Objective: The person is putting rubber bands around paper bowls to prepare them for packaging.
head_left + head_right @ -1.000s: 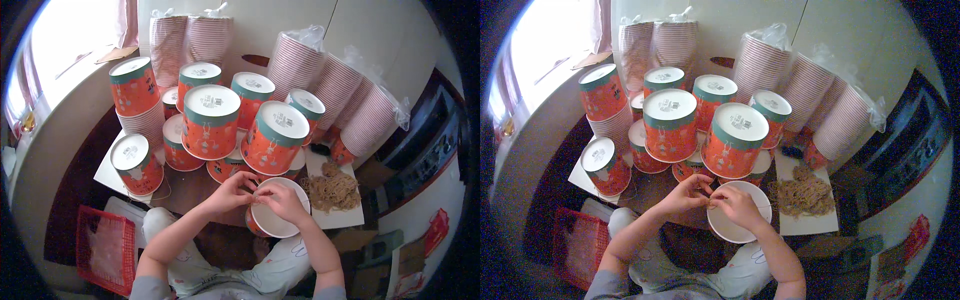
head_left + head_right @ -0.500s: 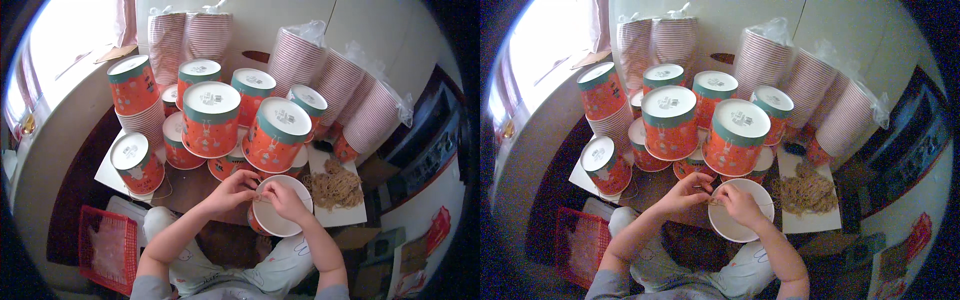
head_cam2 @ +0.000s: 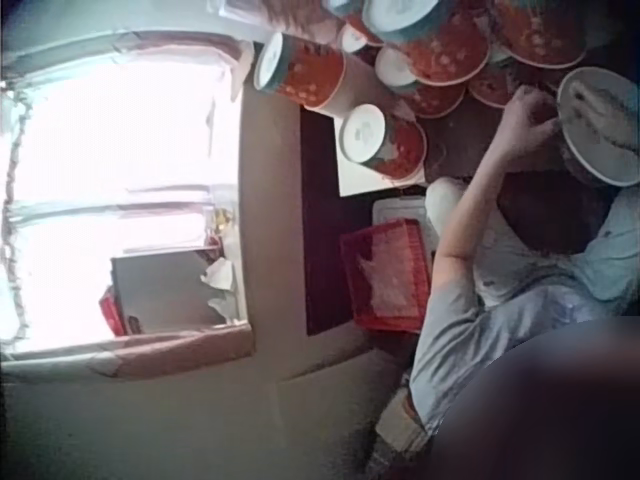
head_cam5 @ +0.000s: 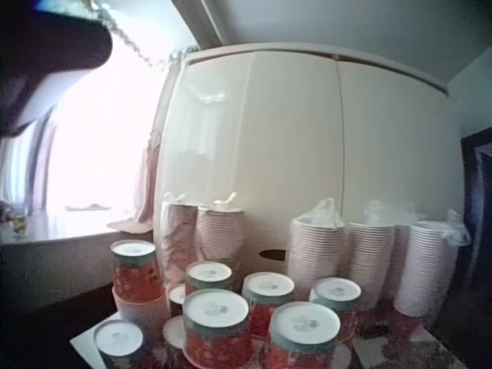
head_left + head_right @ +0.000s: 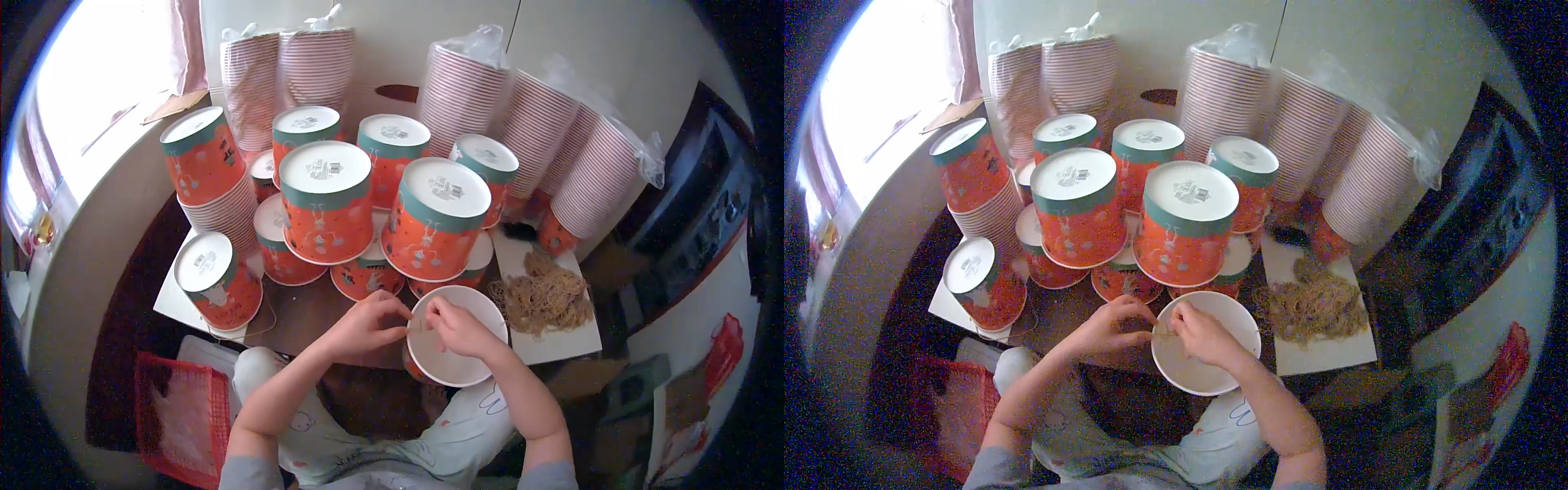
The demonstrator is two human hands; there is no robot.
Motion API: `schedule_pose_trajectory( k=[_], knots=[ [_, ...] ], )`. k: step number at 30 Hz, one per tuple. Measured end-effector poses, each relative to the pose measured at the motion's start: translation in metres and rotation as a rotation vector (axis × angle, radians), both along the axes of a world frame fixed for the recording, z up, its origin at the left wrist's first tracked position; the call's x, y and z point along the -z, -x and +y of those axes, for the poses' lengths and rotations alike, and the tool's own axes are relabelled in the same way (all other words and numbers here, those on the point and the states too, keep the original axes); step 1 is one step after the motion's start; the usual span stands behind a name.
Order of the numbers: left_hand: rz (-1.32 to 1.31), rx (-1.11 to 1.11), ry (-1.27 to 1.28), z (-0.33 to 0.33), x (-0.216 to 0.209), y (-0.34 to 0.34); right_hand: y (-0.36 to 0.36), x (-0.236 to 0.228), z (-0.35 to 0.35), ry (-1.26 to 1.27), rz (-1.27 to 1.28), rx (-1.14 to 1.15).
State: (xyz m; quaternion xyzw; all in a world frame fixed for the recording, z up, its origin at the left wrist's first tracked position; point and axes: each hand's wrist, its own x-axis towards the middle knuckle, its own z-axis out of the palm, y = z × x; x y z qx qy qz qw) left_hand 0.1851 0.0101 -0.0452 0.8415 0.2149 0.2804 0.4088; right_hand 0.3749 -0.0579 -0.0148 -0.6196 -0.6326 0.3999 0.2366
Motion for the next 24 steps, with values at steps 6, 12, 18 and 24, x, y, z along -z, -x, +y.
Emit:
schedule_pose_trajectory(
  k=[6,12,18,24],
  knots=[
    [-0.119,-0.007,-0.071,-0.005,0.004,-0.008,-0.005,0.006,-0.001,-0.198,0.038,-0.034],
    [-0.161,-0.076,0.081,-0.006,0.0,-0.006,-0.001,0.005,0.0,-0.275,0.122,-0.016],
    [-0.297,0.03,0.634,-0.008,0.0,-0.005,-0.001,0.012,0.005,-0.496,-0.118,-0.053],
    [-0.357,0.064,0.704,-0.005,0.003,-0.002,0.001,0.017,0.007,-0.521,-0.184,-0.057]
  ],
)
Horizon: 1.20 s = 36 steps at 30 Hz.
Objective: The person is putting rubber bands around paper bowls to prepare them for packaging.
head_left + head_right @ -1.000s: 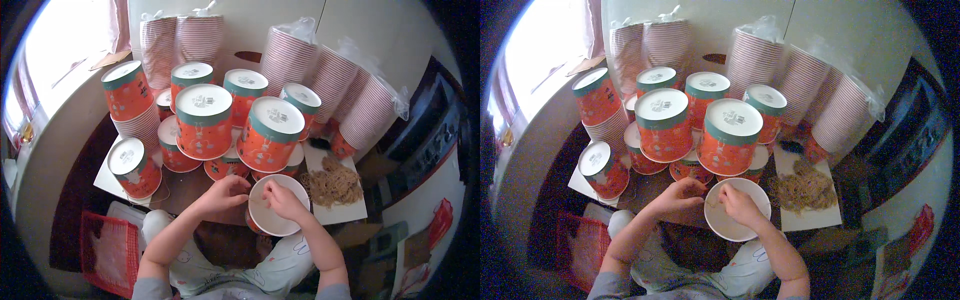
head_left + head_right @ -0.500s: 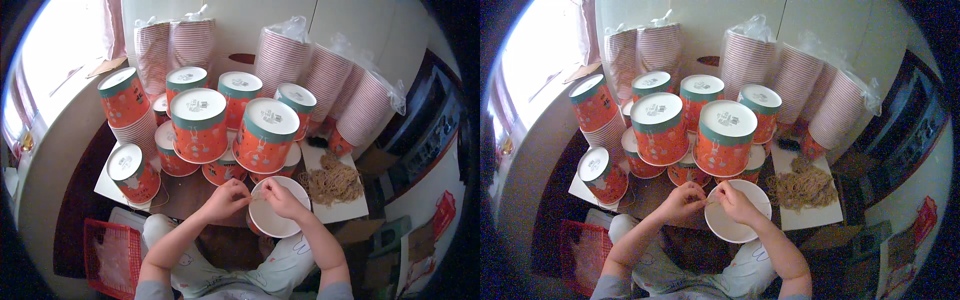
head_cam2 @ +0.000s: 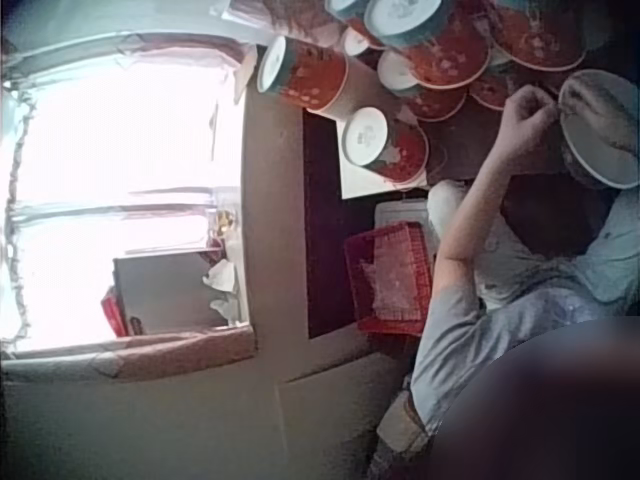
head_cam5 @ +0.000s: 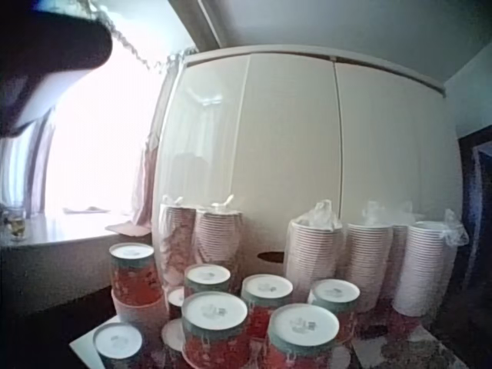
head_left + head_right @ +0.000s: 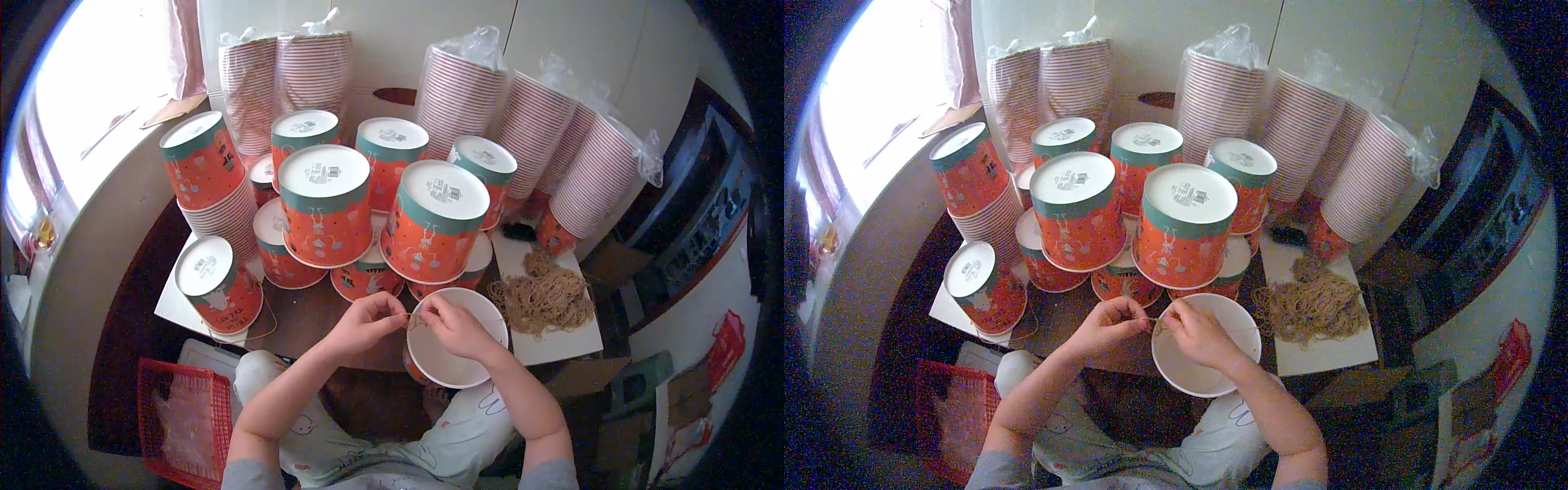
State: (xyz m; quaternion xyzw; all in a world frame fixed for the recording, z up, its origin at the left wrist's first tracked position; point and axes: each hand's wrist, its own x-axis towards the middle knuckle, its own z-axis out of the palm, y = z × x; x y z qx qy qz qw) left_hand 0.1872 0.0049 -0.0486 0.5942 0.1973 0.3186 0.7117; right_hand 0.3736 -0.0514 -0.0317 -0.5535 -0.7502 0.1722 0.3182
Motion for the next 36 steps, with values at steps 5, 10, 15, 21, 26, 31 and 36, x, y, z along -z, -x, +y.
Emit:
schedule_pose_trajectory(
  k=[5,10,15,21,26,31,36],
  knots=[
    [-0.079,0.018,0.073,-0.001,0.0,-0.004,-0.003,-0.007,-0.005,0.323,0.193,0.004],
    [-0.132,-0.036,0.171,0.001,0.002,-0.003,-0.004,-0.007,-0.004,0.294,0.126,-0.012],
    [-0.19,-0.1,0.214,0.003,0.001,-0.002,-0.008,-0.005,-0.004,0.26,0.144,-0.047],
    [-0.073,0.007,0.174,0.003,-0.007,0.003,-0.006,-0.016,-0.009,0.273,0.294,-0.024],
    [-0.008,0.107,0.126,-0.003,-0.01,0.001,-0.004,-0.019,-0.009,0.183,0.263,-0.076],
    [0.168,0.036,0.073,-0.007,-0.009,-0.003,-0.001,-0.022,-0.01,0.201,0.234,-0.076],
    [0.205,-0.076,-0.152,-0.007,-0.004,-0.005,0.001,-0.021,-0.01,0.158,0.23,-0.081]
  ],
)
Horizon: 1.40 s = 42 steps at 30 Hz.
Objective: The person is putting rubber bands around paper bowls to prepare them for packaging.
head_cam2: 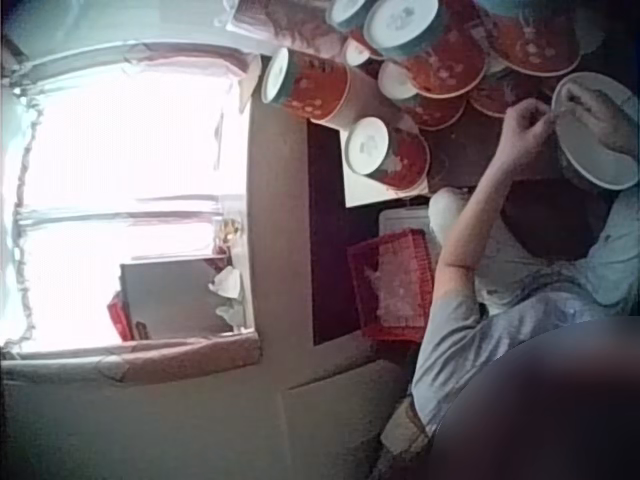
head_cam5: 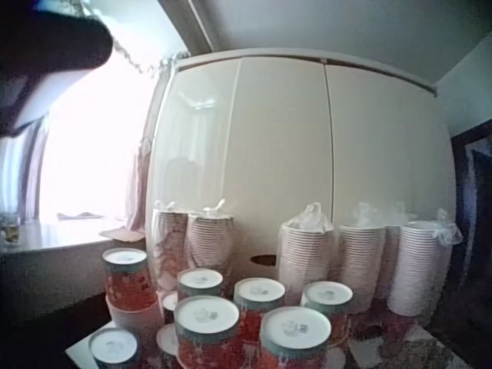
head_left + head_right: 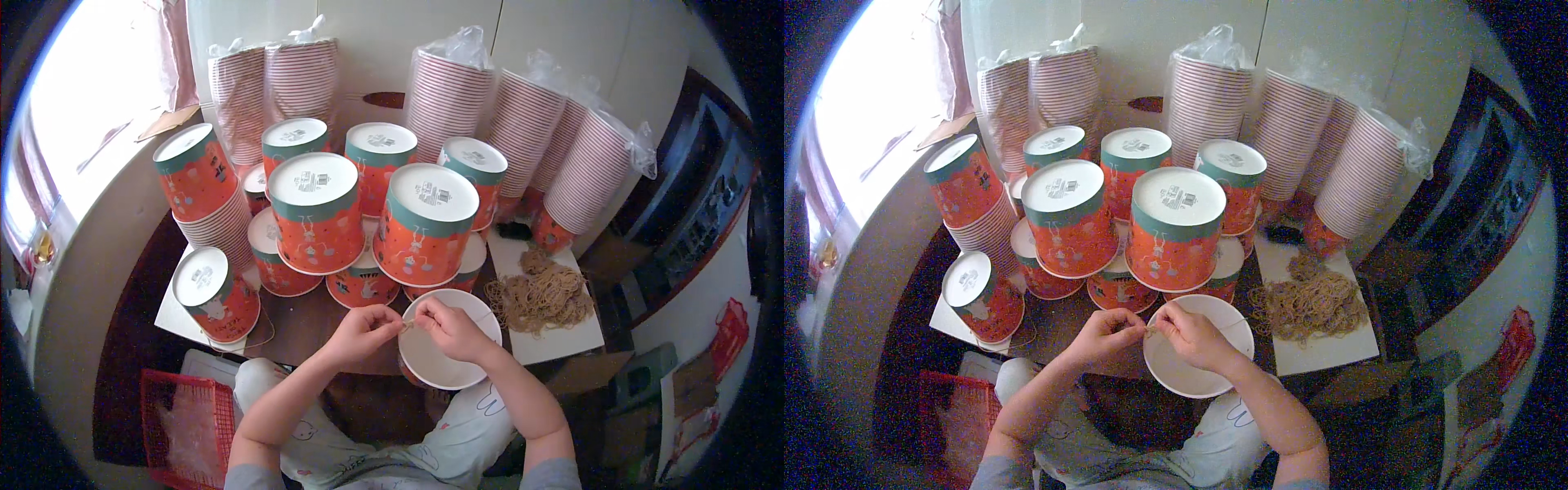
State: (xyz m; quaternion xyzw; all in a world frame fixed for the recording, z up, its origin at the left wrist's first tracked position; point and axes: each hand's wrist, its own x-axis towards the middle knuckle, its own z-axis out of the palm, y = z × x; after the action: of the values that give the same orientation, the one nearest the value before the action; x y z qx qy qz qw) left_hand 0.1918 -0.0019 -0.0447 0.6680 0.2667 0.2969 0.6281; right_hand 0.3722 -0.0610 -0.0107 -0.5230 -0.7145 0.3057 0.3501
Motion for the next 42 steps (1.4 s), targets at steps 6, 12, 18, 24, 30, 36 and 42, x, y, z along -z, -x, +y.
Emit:
schedule_pose_trajectory(
  k=[6,12,18,24,30,36,42],
  knots=[
    [-0.012,-0.053,-0.034,-0.001,-0.001,-0.002,0.001,0.003,0.0,-0.047,-0.048,0.032],
    [-0.037,-0.089,-0.045,-0.001,0.004,-0.003,0.001,0.004,0.001,-0.075,-0.097,0.053],
    [-0.029,-0.125,-0.104,-0.001,0.005,-0.004,0.0,0.005,0.0,-0.065,-0.176,0.064],
    [-0.017,-0.169,-0.144,-0.001,0.008,-0.004,-0.002,0.009,0.001,-0.07,-0.254,0.043],
    [0.015,-0.247,-0.138,-0.002,0.001,-0.003,-0.004,0.008,0.0,-0.061,-0.288,0.029],
    [0.016,-0.246,-0.499,0.003,0.0,0.003,-0.005,0.01,0.002,-0.044,-0.19,0.057],
    [-0.066,-0.134,-0.222,-0.003,-0.001,0.002,0.0,0.004,0.0,-0.165,-0.136,0.071]
  ],
)
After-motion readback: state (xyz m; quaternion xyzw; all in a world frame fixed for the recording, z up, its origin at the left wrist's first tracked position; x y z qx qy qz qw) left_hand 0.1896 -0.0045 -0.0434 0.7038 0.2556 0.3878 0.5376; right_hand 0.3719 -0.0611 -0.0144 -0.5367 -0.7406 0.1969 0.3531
